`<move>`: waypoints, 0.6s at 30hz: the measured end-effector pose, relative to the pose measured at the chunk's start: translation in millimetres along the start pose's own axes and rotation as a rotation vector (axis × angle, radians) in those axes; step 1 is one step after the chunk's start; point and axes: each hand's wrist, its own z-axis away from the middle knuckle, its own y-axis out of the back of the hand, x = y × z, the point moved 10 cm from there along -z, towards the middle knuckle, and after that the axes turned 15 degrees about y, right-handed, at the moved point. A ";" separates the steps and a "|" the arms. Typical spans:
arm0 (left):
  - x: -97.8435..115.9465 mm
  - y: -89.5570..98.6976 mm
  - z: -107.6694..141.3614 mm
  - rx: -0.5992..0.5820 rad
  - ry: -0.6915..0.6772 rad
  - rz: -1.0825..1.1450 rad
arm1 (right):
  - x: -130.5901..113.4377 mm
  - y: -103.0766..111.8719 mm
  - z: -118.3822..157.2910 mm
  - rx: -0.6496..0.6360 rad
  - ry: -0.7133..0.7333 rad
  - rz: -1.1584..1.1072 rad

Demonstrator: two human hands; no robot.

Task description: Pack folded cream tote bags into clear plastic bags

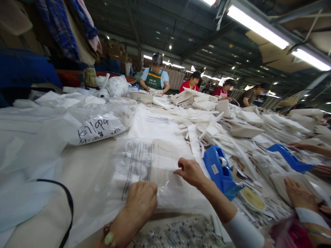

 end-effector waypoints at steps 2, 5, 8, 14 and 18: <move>0.8 -1.3 -0.4 0.019 -0.005 0.006 | -20.9 -5.3 23.7 0.141 0.093 0.032; 3.6 -3.0 0.4 0.058 -0.004 0.014 | -90.3 -22.1 66.6 0.448 0.580 0.128; -0.2 -0.8 7.1 0.094 -0.003 0.020 | -111.0 -46.9 89.3 0.595 0.671 0.315; -74.4 15.5 44.6 0.220 0.031 -0.005 | -102.2 -53.5 84.2 0.579 0.652 0.379; -144.1 24.1 63.0 0.326 0.025 0.267 | -101.2 -55.3 84.9 0.574 0.670 0.403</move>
